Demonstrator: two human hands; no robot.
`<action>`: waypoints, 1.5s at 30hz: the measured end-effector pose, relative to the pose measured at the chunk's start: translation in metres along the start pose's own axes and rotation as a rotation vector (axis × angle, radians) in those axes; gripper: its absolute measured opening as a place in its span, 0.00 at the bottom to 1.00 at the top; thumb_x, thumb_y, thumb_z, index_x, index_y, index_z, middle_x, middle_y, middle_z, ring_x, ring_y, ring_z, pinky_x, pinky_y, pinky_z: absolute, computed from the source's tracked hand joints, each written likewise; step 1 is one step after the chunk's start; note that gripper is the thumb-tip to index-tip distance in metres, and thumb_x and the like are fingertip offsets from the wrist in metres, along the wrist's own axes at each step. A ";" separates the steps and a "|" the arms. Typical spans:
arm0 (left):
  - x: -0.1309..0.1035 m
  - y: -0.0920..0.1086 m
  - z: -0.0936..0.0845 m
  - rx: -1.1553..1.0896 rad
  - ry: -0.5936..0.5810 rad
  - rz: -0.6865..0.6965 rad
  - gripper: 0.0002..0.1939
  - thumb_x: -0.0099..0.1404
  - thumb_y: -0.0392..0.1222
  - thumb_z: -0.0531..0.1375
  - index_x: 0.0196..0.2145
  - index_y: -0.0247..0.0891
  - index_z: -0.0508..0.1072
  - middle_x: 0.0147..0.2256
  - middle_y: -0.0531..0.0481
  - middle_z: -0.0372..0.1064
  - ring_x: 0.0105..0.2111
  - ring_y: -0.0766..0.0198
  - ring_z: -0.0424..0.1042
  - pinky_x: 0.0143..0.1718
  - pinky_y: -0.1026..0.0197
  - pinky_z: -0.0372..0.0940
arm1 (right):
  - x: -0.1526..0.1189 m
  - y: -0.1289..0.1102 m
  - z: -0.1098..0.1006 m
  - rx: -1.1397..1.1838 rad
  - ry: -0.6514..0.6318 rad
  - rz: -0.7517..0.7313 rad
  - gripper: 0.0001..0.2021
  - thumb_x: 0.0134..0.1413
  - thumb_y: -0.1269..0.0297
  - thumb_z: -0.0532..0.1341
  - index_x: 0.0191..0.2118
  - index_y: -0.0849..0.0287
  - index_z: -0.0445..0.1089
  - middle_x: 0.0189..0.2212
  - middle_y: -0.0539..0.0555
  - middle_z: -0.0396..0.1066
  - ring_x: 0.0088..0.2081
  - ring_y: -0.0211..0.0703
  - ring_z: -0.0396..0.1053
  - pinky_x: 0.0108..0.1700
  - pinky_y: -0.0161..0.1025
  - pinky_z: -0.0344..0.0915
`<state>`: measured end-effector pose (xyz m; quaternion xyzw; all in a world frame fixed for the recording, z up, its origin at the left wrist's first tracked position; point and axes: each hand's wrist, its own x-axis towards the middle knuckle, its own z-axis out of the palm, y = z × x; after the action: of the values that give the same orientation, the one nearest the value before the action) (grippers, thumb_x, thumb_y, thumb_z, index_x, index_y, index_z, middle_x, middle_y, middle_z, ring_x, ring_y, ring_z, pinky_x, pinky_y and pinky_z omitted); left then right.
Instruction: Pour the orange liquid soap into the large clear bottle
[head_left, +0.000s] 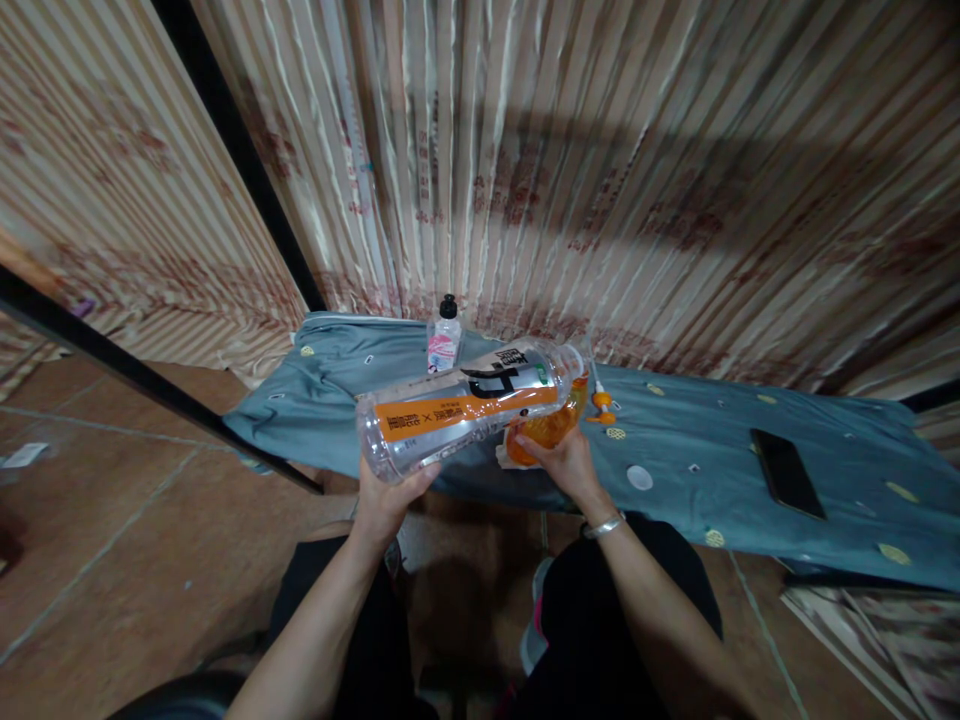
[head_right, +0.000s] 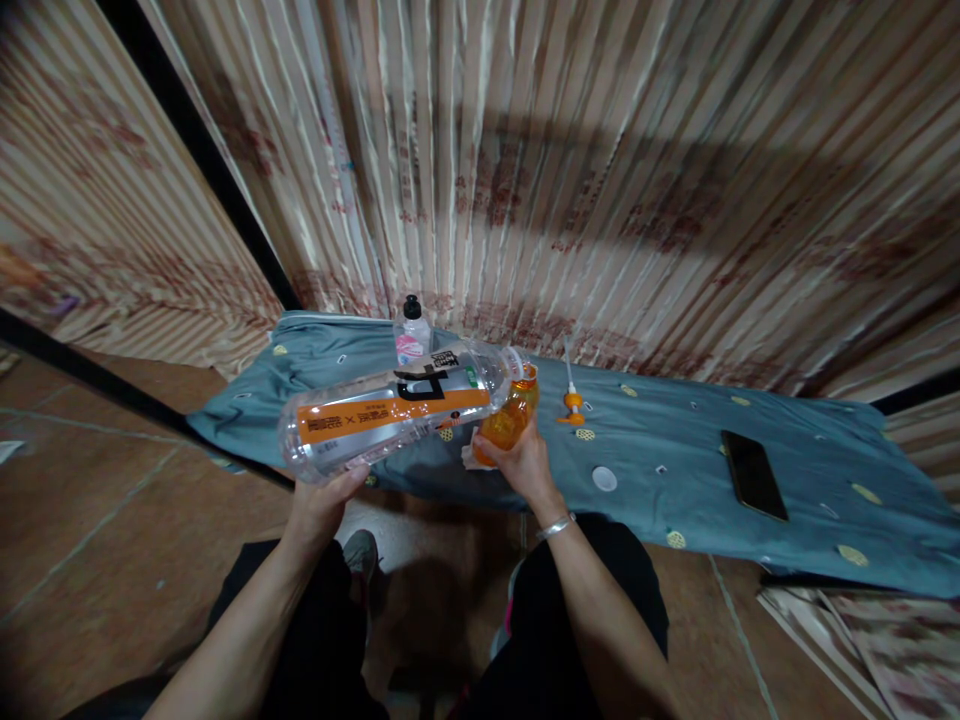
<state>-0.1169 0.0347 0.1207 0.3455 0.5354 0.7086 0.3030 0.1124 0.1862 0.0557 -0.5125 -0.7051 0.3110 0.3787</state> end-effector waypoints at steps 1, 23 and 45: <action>0.000 0.001 0.001 -0.001 0.003 -0.002 0.34 0.41 0.60 0.77 0.42 0.37 0.79 0.40 0.39 0.82 0.42 0.42 0.83 0.50 0.42 0.77 | 0.000 0.000 0.000 0.003 -0.003 -0.001 0.35 0.45 0.46 0.72 0.55 0.60 0.68 0.51 0.66 0.80 0.52 0.65 0.80 0.53 0.56 0.76; -0.001 0.003 0.002 0.004 0.023 -0.011 0.32 0.41 0.59 0.77 0.40 0.38 0.78 0.38 0.41 0.83 0.38 0.44 0.83 0.46 0.44 0.79 | 0.001 0.001 0.000 -0.011 -0.017 -0.016 0.32 0.46 0.46 0.72 0.54 0.56 0.70 0.52 0.64 0.81 0.53 0.64 0.80 0.54 0.57 0.77; -0.001 0.005 0.002 0.038 0.012 0.006 0.33 0.41 0.61 0.77 0.40 0.37 0.79 0.40 0.38 0.83 0.40 0.41 0.83 0.49 0.41 0.78 | 0.000 0.003 0.001 -0.021 -0.003 -0.015 0.32 0.46 0.45 0.72 0.54 0.57 0.70 0.51 0.64 0.81 0.53 0.64 0.80 0.53 0.57 0.77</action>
<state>-0.1155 0.0337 0.1260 0.3485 0.5495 0.7014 0.2910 0.1128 0.1873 0.0529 -0.5108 -0.7127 0.3013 0.3747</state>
